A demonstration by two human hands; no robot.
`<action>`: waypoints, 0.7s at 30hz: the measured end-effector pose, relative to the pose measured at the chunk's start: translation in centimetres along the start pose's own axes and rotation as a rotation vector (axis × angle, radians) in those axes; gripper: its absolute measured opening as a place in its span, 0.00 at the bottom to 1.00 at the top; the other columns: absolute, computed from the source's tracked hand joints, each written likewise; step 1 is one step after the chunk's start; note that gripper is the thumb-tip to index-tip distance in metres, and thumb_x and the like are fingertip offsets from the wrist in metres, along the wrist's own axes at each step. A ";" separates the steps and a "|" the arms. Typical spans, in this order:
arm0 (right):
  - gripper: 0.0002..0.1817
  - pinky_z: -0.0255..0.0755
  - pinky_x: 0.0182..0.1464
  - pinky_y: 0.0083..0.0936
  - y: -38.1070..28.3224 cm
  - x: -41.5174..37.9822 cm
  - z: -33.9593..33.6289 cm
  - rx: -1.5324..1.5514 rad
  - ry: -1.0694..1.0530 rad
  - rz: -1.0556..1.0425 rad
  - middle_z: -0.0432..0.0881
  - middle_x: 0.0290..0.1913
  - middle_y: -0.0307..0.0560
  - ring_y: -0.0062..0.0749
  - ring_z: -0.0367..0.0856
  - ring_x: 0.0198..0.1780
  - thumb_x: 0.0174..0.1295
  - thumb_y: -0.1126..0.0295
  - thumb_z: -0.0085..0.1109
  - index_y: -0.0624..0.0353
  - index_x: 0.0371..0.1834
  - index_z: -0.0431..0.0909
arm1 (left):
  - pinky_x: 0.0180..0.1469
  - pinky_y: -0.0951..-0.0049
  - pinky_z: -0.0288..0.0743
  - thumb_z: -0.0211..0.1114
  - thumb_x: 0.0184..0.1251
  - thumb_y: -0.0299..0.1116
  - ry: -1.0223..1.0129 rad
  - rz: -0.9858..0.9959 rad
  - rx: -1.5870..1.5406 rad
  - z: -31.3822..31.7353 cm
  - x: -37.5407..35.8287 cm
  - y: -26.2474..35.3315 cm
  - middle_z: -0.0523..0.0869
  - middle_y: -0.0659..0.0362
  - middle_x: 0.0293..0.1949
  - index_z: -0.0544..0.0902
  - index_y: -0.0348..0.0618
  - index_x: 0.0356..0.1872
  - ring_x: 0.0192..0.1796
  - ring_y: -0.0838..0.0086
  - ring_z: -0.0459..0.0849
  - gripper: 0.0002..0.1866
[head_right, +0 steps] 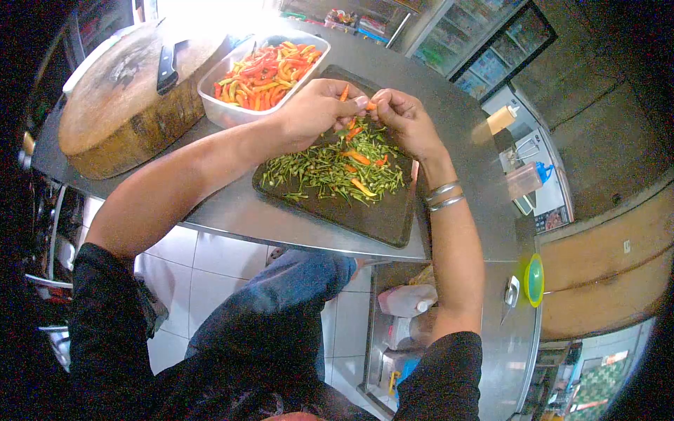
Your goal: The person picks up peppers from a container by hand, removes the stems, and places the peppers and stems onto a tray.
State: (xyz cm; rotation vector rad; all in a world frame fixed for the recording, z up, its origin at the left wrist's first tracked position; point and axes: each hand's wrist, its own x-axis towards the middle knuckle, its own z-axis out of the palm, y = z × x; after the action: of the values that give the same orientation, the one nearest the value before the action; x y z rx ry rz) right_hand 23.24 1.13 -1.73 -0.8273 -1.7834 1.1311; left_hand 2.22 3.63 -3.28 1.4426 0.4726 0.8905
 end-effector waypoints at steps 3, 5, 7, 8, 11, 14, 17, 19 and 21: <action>0.09 0.68 0.43 0.16 -0.2 0.0 0.1 -0.108 0.053 0.021 0.80 0.35 0.30 0.14 0.72 0.38 0.71 0.66 0.59 0.59 0.37 0.80 | 0.29 0.80 0.65 0.64 0.72 0.34 0.049 0.017 0.020 0.1 -0.1 -0.1 0.80 0.66 0.28 0.84 0.36 0.40 0.27 0.85 0.72 0.10; 0.08 0.68 0.43 0.15 -0.4 0.1 0.3 -0.253 0.095 0.032 0.80 0.35 0.30 0.13 0.73 0.38 0.71 0.66 0.60 0.60 0.37 0.81 | 0.29 0.80 0.66 0.64 0.71 0.34 0.099 0.038 0.076 -0.1 -0.2 0.1 0.81 0.66 0.28 0.85 0.36 0.40 0.27 0.85 0.73 0.10; 0.07 0.69 0.43 0.15 -1.0 0.1 1.2 -0.351 0.180 0.065 0.81 0.35 0.30 0.13 0.74 0.38 0.69 0.68 0.62 0.60 0.36 0.81 | 0.29 0.81 0.66 0.66 0.69 0.35 0.127 0.007 0.111 -0.4 -0.3 0.4 0.81 0.66 0.27 0.85 0.36 0.41 0.28 0.86 0.74 0.11; 0.07 0.69 0.43 0.15 -1.0 0.1 1.3 -0.351 0.180 0.065 0.81 0.35 0.30 0.13 0.74 0.38 0.69 0.68 0.62 0.60 0.36 0.81 | 0.29 0.81 0.66 0.66 0.69 0.35 0.127 0.007 0.111 -0.5 -0.4 0.5 0.81 0.66 0.27 0.85 0.36 0.41 0.28 0.86 0.74 0.11; 0.07 0.69 0.44 0.15 -0.8 0.2 1.3 -0.379 0.224 0.051 0.81 0.35 0.29 0.12 0.74 0.38 0.68 0.68 0.64 0.60 0.35 0.81 | 0.29 0.82 0.66 0.69 0.67 0.36 0.140 0.031 0.235 -0.4 -0.8 0.9 0.80 0.67 0.25 0.86 0.37 0.42 0.28 0.86 0.74 0.12; 0.06 0.70 0.45 0.15 -0.5 0.1 0.6 -0.407 0.177 0.029 0.81 0.36 0.29 0.12 0.74 0.39 0.67 0.69 0.64 0.60 0.36 0.81 | 0.28 0.81 0.65 0.68 0.68 0.36 0.122 0.017 0.221 -0.3 -0.6 0.6 0.78 0.67 0.24 0.86 0.35 0.42 0.27 0.86 0.72 0.13; 0.06 0.70 0.44 0.15 -0.8 0.0 0.7 -0.268 0.159 0.025 0.81 0.36 0.29 0.13 0.73 0.39 0.67 0.69 0.64 0.59 0.36 0.81 | 0.28 0.80 0.63 0.66 0.70 0.34 0.080 -0.051 -0.012 0.0 -0.8 0.9 0.77 0.67 0.24 0.85 0.33 0.41 0.26 0.85 0.69 0.12; 0.05 0.70 0.45 0.16 -0.7 0.0 0.4 -0.275 0.132 0.053 0.81 0.37 0.30 0.13 0.74 0.39 0.68 0.70 0.63 0.59 0.37 0.80 | 0.29 0.79 0.61 0.65 0.71 0.31 0.017 -0.084 -0.130 -0.2 -0.5 0.8 0.77 0.66 0.25 0.84 0.32 0.40 0.26 0.84 0.67 0.10; 0.05 0.70 0.46 0.16 -0.7 -0.1 0.4 -0.206 0.110 0.032 0.81 0.38 0.30 0.14 0.75 0.40 0.68 0.70 0.63 0.59 0.37 0.81 | 0.30 0.79 0.61 0.64 0.71 0.31 -0.020 -0.090 -0.170 -0.2 -0.5 0.7 0.77 0.65 0.26 0.84 0.32 0.40 0.27 0.83 0.67 0.09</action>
State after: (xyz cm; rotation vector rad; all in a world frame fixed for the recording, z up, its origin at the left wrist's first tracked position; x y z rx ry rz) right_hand 22.90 0.61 -1.19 -1.0236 -1.8200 0.9136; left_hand 1.57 3.32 -2.70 1.2646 0.4335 0.8238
